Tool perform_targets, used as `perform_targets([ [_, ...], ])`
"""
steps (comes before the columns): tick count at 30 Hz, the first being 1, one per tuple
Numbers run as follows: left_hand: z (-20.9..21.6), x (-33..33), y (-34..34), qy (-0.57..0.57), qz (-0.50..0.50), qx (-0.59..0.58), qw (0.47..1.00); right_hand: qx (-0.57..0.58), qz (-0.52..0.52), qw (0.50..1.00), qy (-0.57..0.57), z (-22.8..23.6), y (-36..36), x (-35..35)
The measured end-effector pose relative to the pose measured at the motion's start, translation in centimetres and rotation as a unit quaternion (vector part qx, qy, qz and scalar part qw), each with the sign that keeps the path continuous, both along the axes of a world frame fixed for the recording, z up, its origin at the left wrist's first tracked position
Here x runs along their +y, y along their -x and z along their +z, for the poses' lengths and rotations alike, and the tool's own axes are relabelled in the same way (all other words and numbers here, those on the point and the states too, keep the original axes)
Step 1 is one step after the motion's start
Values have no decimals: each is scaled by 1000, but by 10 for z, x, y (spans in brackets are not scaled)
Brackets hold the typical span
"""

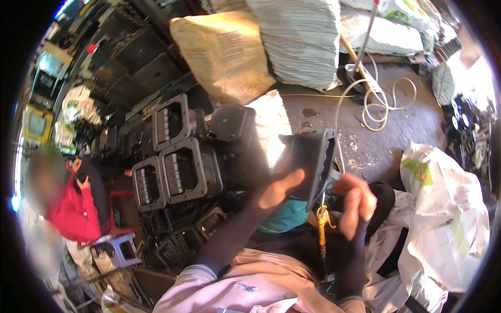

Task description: The person sits on the floor and cleans black plastic parts using a green cloth and a small brush. They repeatedly wipe and scrub the parts, then place them into a white plastic bag. Another person in a red jacket is visible in the background.

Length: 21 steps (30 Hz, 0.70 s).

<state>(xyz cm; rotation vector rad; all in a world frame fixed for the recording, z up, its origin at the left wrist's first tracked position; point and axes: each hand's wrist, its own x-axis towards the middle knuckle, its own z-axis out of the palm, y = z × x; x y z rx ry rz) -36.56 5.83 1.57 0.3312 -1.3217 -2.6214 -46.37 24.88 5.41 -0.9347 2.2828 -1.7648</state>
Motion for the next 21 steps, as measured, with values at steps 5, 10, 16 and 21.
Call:
perform_targets([
  [5, -27, -12, -14, -243, -12, 23, 970, 118, -132, 868, -465, -136, 88, 14],
  [10, -45, -7, -23, -156, 71, 103, 980, 3, 7, 815, -579, -267, 100, 38],
  [16, -75, -20, -21, -166, 55, 94, 980, -178, -6, 881, -439, -258, 122, 40],
  [21, -96, -35, -20, -338, -4, 143, 930, -455, -98, 875, 134, -112, 107, 45],
])
